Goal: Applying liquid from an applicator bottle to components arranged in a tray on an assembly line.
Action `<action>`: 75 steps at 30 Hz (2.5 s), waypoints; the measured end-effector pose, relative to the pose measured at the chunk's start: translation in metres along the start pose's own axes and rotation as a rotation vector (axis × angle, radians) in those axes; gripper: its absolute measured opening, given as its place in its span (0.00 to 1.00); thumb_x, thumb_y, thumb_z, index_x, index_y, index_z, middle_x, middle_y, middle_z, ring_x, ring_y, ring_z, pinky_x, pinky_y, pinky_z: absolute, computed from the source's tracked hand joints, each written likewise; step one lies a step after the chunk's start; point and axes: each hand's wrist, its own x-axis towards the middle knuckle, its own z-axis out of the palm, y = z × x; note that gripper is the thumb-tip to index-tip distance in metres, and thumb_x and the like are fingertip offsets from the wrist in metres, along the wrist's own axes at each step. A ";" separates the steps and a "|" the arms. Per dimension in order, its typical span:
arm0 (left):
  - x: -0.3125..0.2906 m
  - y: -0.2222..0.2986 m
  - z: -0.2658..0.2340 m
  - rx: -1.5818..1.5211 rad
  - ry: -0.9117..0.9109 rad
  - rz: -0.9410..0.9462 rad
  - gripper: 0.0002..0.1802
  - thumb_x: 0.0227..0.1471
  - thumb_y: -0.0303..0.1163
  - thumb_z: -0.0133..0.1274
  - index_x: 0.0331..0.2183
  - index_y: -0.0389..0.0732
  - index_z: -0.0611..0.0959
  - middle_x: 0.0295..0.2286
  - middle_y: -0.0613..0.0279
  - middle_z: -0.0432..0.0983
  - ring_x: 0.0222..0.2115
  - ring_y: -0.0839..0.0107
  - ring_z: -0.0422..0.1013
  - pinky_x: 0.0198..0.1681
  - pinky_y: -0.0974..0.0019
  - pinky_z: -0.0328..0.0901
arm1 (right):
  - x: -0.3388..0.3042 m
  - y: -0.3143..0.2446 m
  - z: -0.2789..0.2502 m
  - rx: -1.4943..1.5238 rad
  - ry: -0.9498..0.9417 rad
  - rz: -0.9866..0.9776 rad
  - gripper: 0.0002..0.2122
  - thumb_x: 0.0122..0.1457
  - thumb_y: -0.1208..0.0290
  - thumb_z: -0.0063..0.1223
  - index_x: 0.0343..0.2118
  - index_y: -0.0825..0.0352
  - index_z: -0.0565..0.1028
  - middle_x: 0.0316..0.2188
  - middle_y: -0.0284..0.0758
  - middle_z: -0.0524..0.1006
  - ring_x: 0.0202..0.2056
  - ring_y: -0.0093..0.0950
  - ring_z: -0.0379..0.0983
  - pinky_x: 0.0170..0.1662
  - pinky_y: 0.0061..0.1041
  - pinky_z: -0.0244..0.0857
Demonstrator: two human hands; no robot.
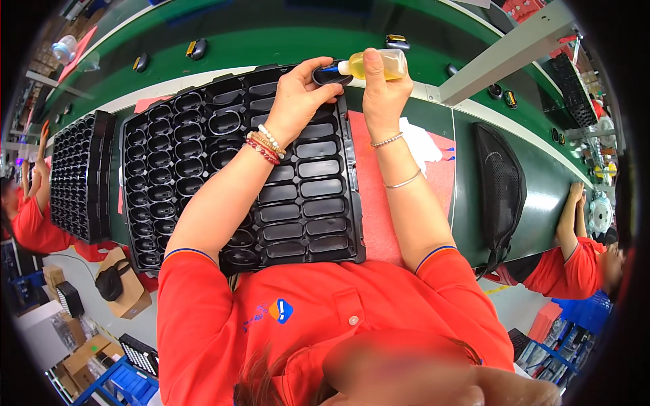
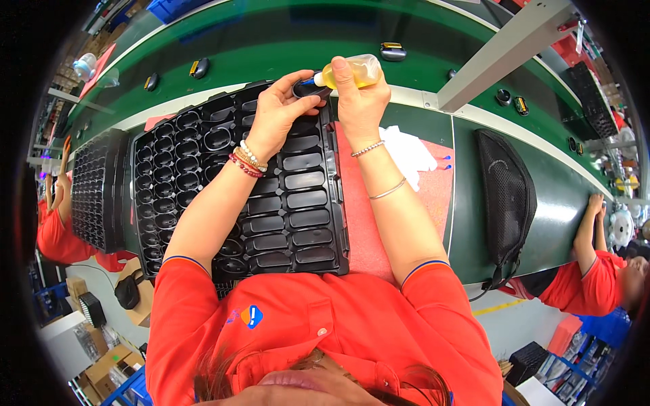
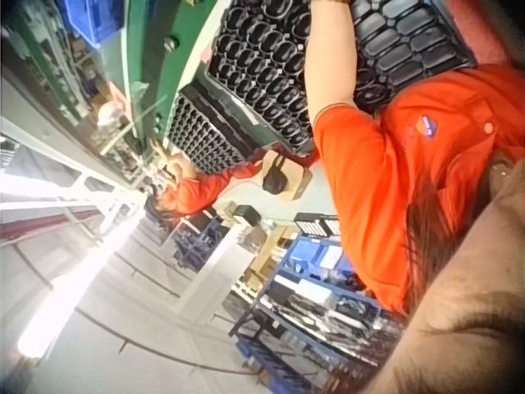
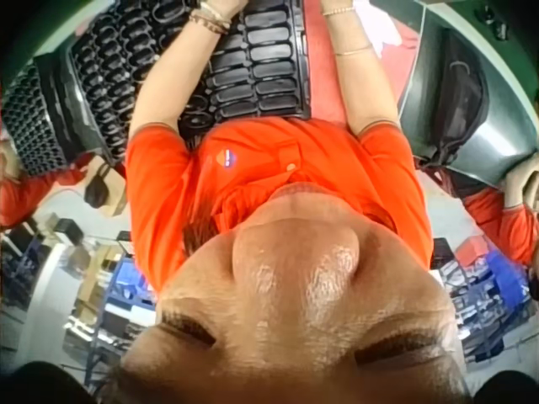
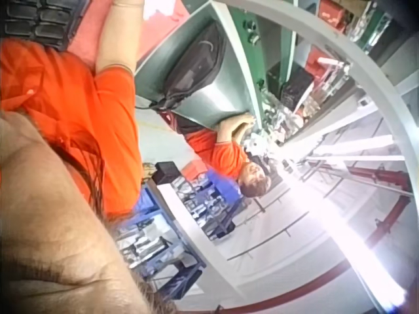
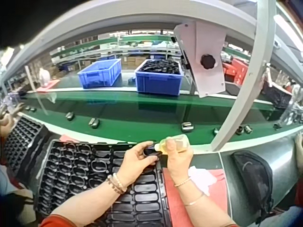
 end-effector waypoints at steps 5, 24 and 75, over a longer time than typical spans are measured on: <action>0.000 0.001 0.000 0.015 0.004 -0.007 0.23 0.45 0.21 0.54 0.46 0.32 0.71 0.36 0.54 0.74 0.32 0.70 0.74 0.34 0.73 0.70 | 0.006 0.002 -0.007 0.003 0.003 -0.019 0.15 0.50 0.61 0.60 0.25 0.70 0.73 0.22 0.30 0.75 0.25 0.17 0.69 0.31 0.17 0.63; -0.001 0.003 0.002 0.026 -0.001 0.010 0.25 0.45 0.21 0.55 0.47 0.30 0.69 0.36 0.53 0.73 0.32 0.70 0.74 0.35 0.74 0.70 | 0.013 0.001 -0.012 -0.093 0.062 -0.097 0.16 0.49 0.59 0.61 0.25 0.70 0.74 0.21 0.31 0.76 0.24 0.17 0.70 0.29 0.17 0.64; -0.083 0.072 -0.132 1.529 0.049 0.335 0.10 0.40 0.29 0.55 0.30 0.38 0.80 0.27 0.56 0.73 0.34 0.57 0.69 0.39 0.59 0.63 | 0.024 -0.056 -0.018 0.229 0.005 -0.152 0.14 0.54 0.60 0.54 0.22 0.68 0.72 0.19 0.29 0.73 0.20 0.17 0.68 0.25 0.16 0.61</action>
